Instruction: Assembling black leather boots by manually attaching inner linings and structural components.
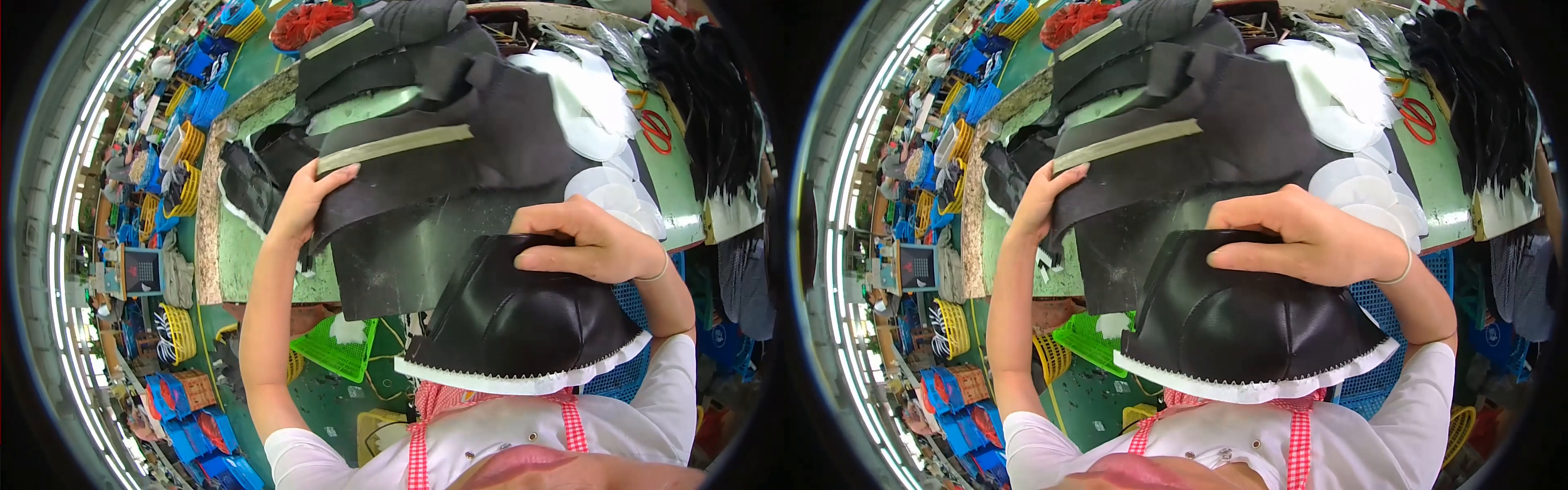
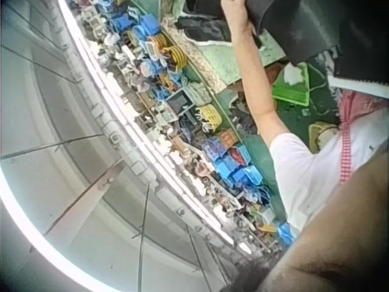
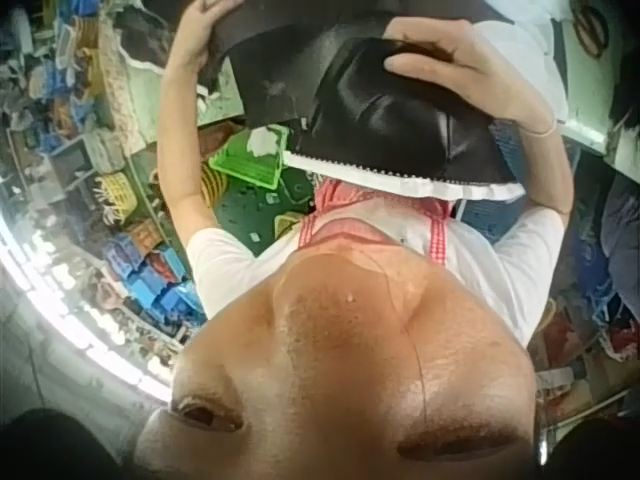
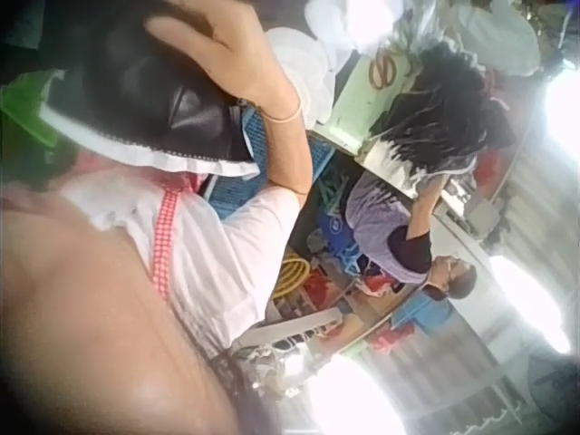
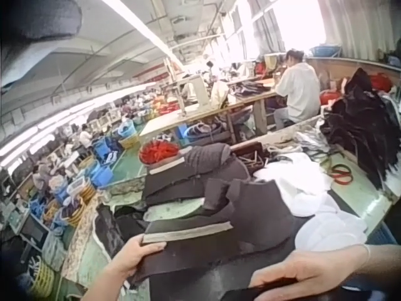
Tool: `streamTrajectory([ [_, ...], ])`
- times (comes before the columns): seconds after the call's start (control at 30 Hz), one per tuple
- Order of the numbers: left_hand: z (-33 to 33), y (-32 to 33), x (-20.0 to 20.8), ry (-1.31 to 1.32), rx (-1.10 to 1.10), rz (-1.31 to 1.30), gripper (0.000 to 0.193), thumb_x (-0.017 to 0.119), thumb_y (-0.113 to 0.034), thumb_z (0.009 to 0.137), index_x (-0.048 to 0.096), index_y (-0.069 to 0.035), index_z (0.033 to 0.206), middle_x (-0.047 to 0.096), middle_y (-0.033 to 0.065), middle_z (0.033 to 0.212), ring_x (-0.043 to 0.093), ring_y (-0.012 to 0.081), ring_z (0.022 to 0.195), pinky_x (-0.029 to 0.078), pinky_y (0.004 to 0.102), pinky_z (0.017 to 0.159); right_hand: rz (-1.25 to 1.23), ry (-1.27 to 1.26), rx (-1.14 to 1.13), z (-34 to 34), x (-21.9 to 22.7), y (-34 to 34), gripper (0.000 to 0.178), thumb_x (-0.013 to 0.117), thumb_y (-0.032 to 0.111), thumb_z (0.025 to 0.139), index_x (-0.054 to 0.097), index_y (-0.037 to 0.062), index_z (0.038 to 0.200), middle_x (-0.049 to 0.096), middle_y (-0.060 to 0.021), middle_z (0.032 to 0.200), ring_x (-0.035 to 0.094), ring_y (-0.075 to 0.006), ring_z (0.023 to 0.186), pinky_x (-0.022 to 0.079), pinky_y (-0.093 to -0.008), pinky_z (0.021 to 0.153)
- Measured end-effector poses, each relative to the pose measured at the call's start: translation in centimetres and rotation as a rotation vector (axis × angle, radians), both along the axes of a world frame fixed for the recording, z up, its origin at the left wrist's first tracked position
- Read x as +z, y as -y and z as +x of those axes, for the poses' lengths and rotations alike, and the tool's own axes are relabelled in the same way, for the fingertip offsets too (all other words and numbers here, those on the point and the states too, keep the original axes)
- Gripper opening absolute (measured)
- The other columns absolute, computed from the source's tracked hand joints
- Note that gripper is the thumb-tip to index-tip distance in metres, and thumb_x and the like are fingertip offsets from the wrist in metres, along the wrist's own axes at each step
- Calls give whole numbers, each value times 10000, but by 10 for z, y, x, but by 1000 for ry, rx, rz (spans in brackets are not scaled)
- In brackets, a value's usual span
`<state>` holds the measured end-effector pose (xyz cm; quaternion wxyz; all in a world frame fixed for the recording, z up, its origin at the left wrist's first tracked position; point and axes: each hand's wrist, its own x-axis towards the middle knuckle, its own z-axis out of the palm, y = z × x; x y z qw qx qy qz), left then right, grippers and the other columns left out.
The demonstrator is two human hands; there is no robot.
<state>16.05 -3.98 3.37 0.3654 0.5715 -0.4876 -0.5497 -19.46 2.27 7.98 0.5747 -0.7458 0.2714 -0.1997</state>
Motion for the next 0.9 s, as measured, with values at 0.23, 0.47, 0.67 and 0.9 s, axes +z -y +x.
streamTrajectory([
  [0.23,-20,70,-22,544,-45,-570,492,756,-299,829,600,11,1178,677,141,1055,656,206,910,497,308,855,-306,-70,4,48,-16,35,252,632,203,925,584,-39,979,593,-218,855,566,-380,776,470,-388,717],
  [0.47,-13,199,-65,1334,-77,-845,985,822,-302,651,314,-198,1489,373,195,1480,310,346,1407,308,580,1102,-387,-101,-125,47,-102,97,226,618,159,916,584,-63,944,545,-190,1343,555,-338,1164,417,-390,1001],
  [0.67,-19,262,-98,1470,-174,-1178,690,617,-122,812,417,-325,1441,441,193,1454,444,440,1312,462,543,988,-281,-20,-32,48,-113,108,232,636,201,909,603,-27,882,521,-167,1395,483,-311,1283,356,-415,1058],
  [0.9,-66,197,63,1165,102,-1207,515,555,4,785,629,-177,1262,694,127,1053,681,328,897,543,409,750,-208,-10,-83,49,-120,136,316,595,174,938,634,35,1219,600,-101,1308,504,-246,1251,364,-372,1061],
])
